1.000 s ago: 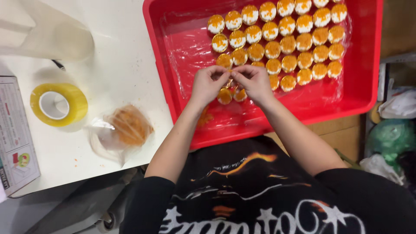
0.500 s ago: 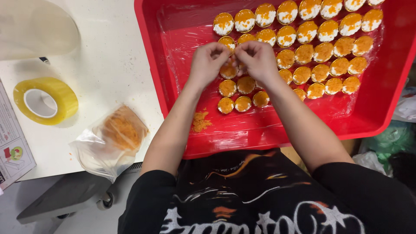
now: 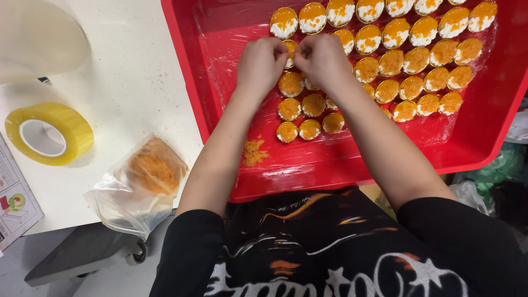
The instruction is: The person sprinkles orange crumb topping by hand onto white-frosted round pastries arranged in a red tray, working through them one at a time and placing each finished pastry back into rows on the tray.
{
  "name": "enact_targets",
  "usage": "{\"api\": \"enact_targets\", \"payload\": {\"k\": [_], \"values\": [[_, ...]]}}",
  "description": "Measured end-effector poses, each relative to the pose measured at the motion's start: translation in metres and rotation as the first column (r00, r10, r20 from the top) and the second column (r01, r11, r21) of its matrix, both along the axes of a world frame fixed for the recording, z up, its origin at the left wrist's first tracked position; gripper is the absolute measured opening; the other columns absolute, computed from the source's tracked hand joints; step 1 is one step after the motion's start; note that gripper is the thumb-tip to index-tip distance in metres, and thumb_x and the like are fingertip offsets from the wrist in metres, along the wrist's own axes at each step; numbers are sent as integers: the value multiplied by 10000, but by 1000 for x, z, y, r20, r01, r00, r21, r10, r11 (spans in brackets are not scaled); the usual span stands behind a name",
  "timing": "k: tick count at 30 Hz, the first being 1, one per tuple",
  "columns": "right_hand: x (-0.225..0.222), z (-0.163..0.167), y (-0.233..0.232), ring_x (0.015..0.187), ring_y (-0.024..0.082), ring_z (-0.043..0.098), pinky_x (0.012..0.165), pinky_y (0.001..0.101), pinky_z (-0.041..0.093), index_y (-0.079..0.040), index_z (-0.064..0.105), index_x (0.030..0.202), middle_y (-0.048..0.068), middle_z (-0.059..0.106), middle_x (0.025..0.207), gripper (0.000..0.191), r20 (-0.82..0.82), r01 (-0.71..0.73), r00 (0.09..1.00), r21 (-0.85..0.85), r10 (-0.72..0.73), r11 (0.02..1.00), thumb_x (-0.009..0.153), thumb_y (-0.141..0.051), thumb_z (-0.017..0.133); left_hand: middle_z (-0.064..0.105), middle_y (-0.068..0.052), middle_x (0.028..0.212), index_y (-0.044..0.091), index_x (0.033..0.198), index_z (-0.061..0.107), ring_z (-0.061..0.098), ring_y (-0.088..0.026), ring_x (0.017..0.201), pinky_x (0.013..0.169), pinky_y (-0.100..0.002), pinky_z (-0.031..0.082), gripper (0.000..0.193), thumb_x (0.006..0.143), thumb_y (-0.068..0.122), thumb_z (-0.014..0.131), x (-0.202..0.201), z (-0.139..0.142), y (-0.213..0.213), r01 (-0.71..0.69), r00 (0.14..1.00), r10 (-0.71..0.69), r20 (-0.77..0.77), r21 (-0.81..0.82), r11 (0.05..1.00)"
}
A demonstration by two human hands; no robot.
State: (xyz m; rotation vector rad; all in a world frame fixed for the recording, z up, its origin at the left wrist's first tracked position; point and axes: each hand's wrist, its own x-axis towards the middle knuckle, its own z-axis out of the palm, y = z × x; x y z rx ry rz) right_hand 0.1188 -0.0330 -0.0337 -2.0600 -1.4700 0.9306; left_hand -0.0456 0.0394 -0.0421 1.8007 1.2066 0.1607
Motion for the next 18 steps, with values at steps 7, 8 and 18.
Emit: {"api": "enact_targets", "payload": {"k": [7, 8, 18], "values": [[4, -3, 0, 788, 305, 709, 742, 419, 566, -24, 776, 912, 155, 730, 856, 92, 165, -122, 981, 150, 97, 981, 903, -114, 757, 720, -84, 956, 98, 946, 746, 670, -300, 967, 797, -443, 545, 100, 857, 140, 763, 1, -10, 0, -36, 998, 20, 52, 338, 940], [7, -3, 0, 823, 329, 699, 759, 441, 558, -36, 786, 916, 159, 727, 882, 81, 225, -172, 966, 199, 125, 965, 902, -113, 768, 727, -79, 964, 99, 961, 746, 673, -298, 971, 803, -440, 547, 102, 864, 131, 755, -1, -9, -1, -52, 996, 26, 81, 335, 941], [8, 46, -53, 708, 215, 641, 674, 356, 518, -83, 773, 1136, 118, 693, 950, 193, 13, -57, 998, 70, 56, 996, 958, -152, 742, 737, -58, 1019, 46, 1077, 733, 624, -178, 738, 686, -295, 526, 145, 939, 87, 732, -74, 40, -46, -240, 928, 203, 313, 82, 967]]}}
